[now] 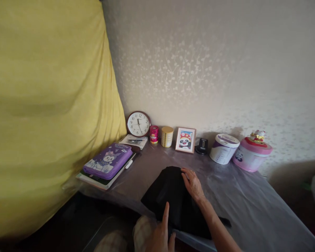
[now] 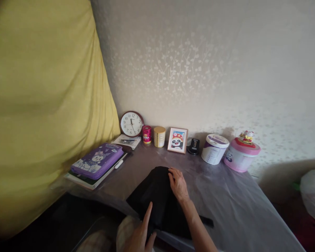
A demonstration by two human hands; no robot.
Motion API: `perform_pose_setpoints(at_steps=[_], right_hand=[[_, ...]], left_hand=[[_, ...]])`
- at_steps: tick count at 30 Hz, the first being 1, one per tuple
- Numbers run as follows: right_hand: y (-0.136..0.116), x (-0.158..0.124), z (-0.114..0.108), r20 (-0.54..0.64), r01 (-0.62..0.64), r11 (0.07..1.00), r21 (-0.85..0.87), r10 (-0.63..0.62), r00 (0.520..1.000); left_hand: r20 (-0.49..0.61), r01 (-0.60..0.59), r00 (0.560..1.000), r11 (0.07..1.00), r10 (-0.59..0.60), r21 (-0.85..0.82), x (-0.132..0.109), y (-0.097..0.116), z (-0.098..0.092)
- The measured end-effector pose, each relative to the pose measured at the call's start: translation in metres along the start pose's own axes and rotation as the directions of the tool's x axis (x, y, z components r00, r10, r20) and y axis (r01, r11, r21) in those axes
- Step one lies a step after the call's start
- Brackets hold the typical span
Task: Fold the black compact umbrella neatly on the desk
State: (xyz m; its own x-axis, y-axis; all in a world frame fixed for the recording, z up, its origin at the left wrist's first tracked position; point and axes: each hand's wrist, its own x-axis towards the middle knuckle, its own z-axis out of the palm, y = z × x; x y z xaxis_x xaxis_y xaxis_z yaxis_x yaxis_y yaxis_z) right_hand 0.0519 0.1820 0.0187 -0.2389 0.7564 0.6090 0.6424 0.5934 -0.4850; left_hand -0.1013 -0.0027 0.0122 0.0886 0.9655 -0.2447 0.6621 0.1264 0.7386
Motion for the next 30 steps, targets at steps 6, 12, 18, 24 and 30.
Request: perform_pose_setpoints(at_steps=[6, 12, 18, 24, 30], right_hand=[[0.020, -0.030, -0.026, 0.058, -0.309, 0.948, 0.071, 0.306, 0.950], [0.033, -0.056, -0.037, 0.100, -0.475, 0.878, 0.065, 0.468, 0.878], [0.030, -0.064, -0.034, 0.099, -0.517, 0.853, 0.067, 0.510, 0.854], [0.031, -0.066, -0.034, 0.088, -0.506, 0.862, 0.033, 0.501, 0.861], [0.037, -0.071, -0.035, 0.051, -0.490, 0.868, -0.081, 0.495, 0.868]], left_hand=[[0.001, -0.007, 1.000, 1.000, 0.007, -0.006, -0.001, 0.000, 0.000], [-0.001, -0.005, 1.000, 1.000, 0.005, 0.022, -0.004, 0.007, -0.004], [0.002, 0.029, 1.000, 0.997, -0.029, 0.067, -0.005, 0.007, -0.005], [-0.009, 0.024, 1.000, 0.997, -0.024, 0.075, -0.004, 0.004, -0.002], [-0.021, -0.008, 1.000, 1.000, 0.009, 0.025, -0.005, 0.005, -0.003]])
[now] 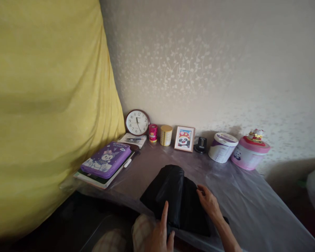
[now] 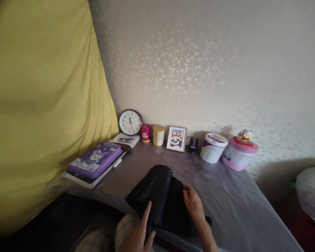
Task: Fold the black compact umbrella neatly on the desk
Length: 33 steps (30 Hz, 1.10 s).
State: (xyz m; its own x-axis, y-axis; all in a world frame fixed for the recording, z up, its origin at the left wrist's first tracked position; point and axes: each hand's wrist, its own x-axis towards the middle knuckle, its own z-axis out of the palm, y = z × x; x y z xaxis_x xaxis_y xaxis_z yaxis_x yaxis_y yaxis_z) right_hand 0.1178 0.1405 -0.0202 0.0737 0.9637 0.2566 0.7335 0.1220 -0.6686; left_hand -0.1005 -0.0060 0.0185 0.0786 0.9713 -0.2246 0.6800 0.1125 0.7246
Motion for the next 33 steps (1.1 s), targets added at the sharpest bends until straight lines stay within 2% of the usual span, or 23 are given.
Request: perform_pose_setpoints(at_steps=[4, 9, 14, 22, 27, 33], right_hand=[[0.003, 0.000, 0.001, 0.001, 0.016, 1.000, -0.019, -0.016, 1.000], [0.005, 0.001, 0.000, -0.002, -0.012, 0.998, -0.054, 0.012, 1.000], [0.000, 0.002, -0.001, 0.056, -0.047, 0.999, 0.016, 0.046, 0.997], [-0.003, 0.003, 0.000, 0.035, -0.020, 1.000, 0.012, 0.020, 0.999], [-0.003, 0.006, 0.001, 0.032, -0.026, 1.000, 0.001, 0.026, 0.999], [-0.008, 0.011, 0.001, 0.087, -0.062, 0.994, 0.084, 0.055, 0.995]], left_hand=[[0.017, 0.048, 0.999, 0.999, -0.048, 0.022, -0.002, 0.003, -0.003], [0.011, -0.024, 1.000, 0.999, 0.024, -0.041, -0.001, 0.000, -0.001], [0.005, -0.007, 1.000, 1.000, 0.007, -0.016, 0.000, -0.002, 0.000], [-0.004, 0.038, 0.999, 0.999, -0.038, 0.001, -0.001, 0.002, -0.001], [0.009, 0.002, 1.000, 0.999, -0.002, -0.039, 0.000, 0.000, 0.001], [0.011, -0.003, 1.000, 1.000, 0.003, -0.021, 0.001, -0.003, 0.002]])
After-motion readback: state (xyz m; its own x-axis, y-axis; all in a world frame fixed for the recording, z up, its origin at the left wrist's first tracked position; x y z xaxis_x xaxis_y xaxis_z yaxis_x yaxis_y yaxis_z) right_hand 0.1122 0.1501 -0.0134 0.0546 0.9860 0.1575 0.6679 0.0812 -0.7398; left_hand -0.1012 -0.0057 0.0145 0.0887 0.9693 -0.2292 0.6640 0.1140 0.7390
